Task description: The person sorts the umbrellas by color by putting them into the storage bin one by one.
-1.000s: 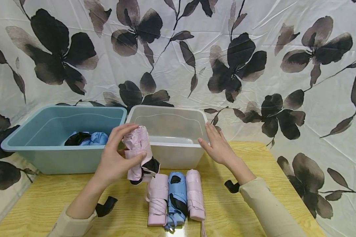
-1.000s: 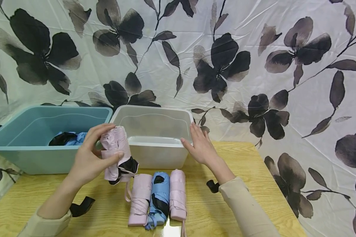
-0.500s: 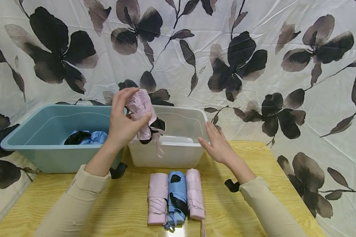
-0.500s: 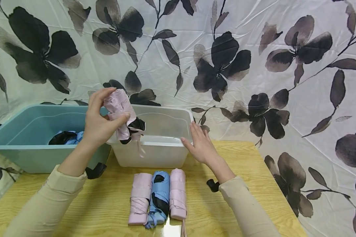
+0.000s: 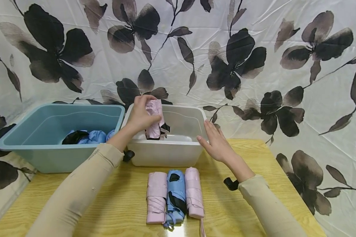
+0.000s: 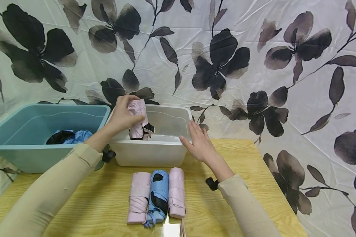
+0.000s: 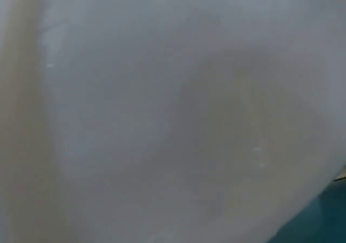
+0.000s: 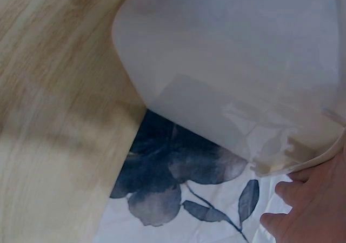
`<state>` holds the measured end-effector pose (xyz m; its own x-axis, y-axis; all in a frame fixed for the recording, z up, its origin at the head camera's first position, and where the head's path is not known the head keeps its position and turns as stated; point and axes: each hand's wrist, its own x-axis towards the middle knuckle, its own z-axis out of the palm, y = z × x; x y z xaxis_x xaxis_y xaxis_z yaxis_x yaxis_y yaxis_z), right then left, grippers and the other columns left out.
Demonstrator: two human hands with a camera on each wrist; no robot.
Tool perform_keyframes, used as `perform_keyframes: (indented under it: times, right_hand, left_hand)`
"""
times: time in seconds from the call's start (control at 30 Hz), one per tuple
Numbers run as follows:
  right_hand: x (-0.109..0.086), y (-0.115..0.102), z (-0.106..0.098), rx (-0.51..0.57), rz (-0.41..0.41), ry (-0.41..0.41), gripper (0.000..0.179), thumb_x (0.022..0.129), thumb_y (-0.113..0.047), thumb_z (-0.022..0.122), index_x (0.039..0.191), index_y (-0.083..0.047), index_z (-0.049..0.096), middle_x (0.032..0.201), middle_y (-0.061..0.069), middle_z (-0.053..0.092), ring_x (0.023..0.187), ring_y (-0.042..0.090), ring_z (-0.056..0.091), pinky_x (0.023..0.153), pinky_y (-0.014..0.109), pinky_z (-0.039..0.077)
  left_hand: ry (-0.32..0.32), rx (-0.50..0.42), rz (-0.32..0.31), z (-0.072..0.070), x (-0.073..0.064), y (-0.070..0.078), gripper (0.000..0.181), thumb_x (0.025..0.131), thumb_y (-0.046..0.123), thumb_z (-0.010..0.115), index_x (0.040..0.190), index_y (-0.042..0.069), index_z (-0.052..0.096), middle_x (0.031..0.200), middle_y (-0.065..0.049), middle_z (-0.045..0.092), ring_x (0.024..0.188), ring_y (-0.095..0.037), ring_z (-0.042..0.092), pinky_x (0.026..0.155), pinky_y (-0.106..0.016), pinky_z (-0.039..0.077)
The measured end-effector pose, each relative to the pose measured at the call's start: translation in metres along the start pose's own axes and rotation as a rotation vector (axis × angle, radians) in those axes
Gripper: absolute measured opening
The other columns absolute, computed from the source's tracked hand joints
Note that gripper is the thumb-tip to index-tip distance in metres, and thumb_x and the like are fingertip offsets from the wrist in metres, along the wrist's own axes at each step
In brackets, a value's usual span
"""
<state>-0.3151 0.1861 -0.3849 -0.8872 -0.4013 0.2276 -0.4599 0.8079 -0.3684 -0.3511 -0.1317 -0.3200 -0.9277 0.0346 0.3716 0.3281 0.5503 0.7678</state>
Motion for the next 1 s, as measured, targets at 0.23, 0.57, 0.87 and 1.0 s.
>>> perform_keyframes:
  times: [0.23, 0.57, 0.87, 1.0]
  right_hand:
    - [0.0, -0.001, 0.001, 0.001, 0.002, 0.0, 0.079, 0.11, -0.051, 0.038, 0.164, 0.002, 0.015, 0.173, 0.014, 0.013, 0.16, 0.029, 0.008, 0.127, 0.057, 0.005]
    - [0.001, -0.006, 0.001, -0.011, -0.009, 0.01, 0.078, 0.11, -0.049, 0.039, 0.164, 0.002, 0.016, 0.173, 0.015, 0.013, 0.16, 0.027, 0.009, 0.127, 0.056, 0.003]
    - [0.001, -0.008, 0.0, -0.006, -0.014, 0.013, 0.079, 0.11, -0.05, 0.039, 0.164, 0.002, 0.016, 0.173, 0.014, 0.013, 0.16, 0.027, 0.009, 0.127, 0.056, 0.004]
    - [0.0, -0.007, 0.002, -0.006, -0.015, 0.016, 0.079, 0.11, -0.05, 0.039, 0.164, 0.002, 0.016, 0.173, 0.015, 0.013, 0.16, 0.027, 0.01, 0.127, 0.056, 0.004]
  left_hand:
    - [-0.221, 0.032, -0.151, 0.007, 0.01, -0.022, 0.071, 0.077, 0.006, 0.084, 0.139, 0.005, 0.05, 0.142, -0.023, 0.04, 0.123, -0.038, 0.043, 0.108, -0.05, 0.038]
    - [-0.456, 0.075, -0.28, 0.012, 0.006, -0.042, 0.07, 0.085, 0.011, 0.083, 0.141, -0.001, 0.043, 0.126, -0.022, 0.049, 0.101, -0.028, 0.054, 0.062, -0.027, 0.057]
    - [-0.548, 0.133, -0.312, 0.01, 0.006, -0.048, 0.059, 0.086, 0.007, 0.082, 0.133, -0.003, 0.047, 0.13, -0.024, 0.051, 0.098, -0.029, 0.057, 0.072, -0.037, 0.062]
    - [-0.6, 0.169, -0.277, 0.012, 0.007, -0.05, 0.06, 0.086, 0.009, 0.078, 0.138, -0.002, 0.049, 0.138, -0.026, 0.051, 0.103, -0.031, 0.055, 0.079, -0.038, 0.059]
